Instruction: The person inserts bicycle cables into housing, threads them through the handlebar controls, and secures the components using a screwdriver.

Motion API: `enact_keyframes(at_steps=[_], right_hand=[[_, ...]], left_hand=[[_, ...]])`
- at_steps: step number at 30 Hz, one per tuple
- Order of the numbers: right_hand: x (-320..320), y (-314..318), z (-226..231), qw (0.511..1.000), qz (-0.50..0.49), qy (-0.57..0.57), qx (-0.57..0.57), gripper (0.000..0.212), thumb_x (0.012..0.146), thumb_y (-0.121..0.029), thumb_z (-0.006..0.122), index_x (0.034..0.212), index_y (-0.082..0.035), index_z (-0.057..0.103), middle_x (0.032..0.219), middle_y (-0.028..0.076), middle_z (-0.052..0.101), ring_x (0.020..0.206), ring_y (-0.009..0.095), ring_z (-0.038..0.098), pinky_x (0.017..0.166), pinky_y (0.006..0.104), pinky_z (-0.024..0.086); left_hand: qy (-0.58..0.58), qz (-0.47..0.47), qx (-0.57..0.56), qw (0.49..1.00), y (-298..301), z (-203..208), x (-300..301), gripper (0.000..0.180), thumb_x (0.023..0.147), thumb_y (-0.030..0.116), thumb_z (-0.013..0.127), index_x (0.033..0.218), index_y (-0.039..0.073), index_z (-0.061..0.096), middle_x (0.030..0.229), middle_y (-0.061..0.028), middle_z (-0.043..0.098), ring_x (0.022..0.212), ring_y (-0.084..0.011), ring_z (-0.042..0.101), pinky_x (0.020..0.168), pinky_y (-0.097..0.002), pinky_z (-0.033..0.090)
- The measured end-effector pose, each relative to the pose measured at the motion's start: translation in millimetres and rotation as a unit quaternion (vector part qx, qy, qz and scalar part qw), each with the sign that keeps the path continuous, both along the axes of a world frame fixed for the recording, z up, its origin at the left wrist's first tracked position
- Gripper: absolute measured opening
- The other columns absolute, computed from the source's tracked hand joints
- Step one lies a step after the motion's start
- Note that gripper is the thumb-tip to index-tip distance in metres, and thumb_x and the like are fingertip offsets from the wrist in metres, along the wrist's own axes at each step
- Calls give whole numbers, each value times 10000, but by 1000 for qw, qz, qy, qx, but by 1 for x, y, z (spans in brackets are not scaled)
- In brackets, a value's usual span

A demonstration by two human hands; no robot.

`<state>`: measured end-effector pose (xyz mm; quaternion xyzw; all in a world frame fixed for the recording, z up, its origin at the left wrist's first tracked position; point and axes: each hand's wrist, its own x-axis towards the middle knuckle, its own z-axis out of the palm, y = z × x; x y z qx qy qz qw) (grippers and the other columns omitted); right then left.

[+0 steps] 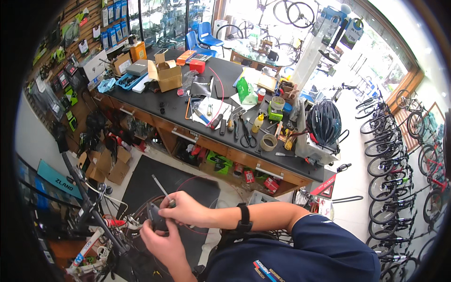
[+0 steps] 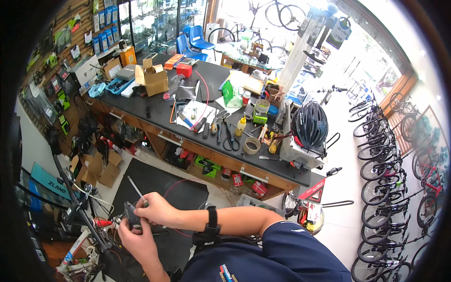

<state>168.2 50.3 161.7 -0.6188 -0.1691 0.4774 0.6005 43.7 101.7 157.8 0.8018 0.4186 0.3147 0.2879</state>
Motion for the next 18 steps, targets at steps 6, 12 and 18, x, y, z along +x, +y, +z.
enact_keyframes(at_steps=[6,12,18], right_hand=[[-19,-10,4,999,-39,23,20,189,918,-181,716,946,3,684,664,-5,599,514,51,501,459,214,394],[-17,13,6,999,-3,23,24,211,910,-203,735,958,1,708,681,-3,621,537,57,526,490,223,436],[10,31,9,999,43,-2,3,159,886,-120,734,916,31,692,688,29,647,539,70,564,483,220,459]], left_hand=[[3,-36,-4,999,-2,8,-13,487,799,242,781,1128,-38,557,985,-150,554,681,-257,554,635,-382,467],[21,-5,40,999,12,13,-17,517,806,275,784,1142,-42,553,1011,-177,567,784,-313,589,705,-410,483],[46,26,21,998,17,9,0,538,815,284,770,1171,-37,525,1039,-231,570,955,-428,606,777,-472,520]])
